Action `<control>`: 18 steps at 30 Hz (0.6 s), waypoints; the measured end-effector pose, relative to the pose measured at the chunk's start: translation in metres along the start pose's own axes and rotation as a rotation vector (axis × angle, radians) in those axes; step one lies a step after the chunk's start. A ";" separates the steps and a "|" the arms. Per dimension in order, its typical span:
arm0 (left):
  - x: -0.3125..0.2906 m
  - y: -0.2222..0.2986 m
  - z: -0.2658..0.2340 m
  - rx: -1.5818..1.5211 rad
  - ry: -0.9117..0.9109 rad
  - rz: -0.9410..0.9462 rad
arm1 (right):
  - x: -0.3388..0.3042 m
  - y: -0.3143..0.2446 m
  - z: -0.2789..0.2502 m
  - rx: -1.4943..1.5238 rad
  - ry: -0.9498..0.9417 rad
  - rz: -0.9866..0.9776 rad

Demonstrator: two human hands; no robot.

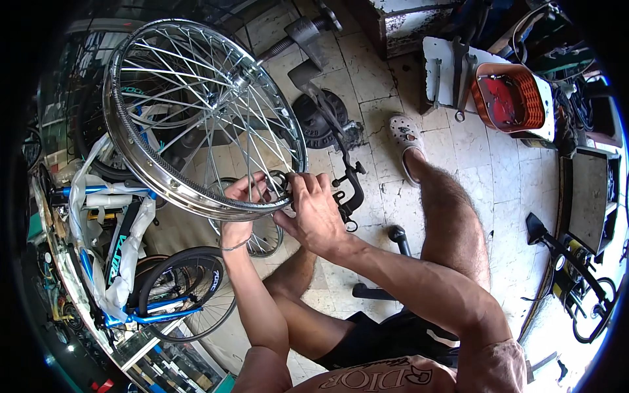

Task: The person uses a spoke wrench to adjust the tension of the spokes on a bicycle wheel mounted in a truing stand. They rotate the wheel to check for lateral wobbles and tighten or loosen specific nipples to align the rim.

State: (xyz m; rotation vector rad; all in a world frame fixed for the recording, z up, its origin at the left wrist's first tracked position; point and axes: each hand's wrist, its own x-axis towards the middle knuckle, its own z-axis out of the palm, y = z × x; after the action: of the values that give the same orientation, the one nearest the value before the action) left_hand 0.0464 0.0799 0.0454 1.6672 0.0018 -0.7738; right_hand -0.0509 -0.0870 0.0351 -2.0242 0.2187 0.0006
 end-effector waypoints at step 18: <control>0.001 0.002 0.027 0.048 0.079 0.045 | -0.001 -0.002 0.007 0.206 0.095 0.047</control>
State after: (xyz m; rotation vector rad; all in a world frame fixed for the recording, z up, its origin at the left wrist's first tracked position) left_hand 0.0350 0.0552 0.0449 1.7368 0.0009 -0.6786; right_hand -0.0510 -0.0801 0.0342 -1.8151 0.3142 -0.0858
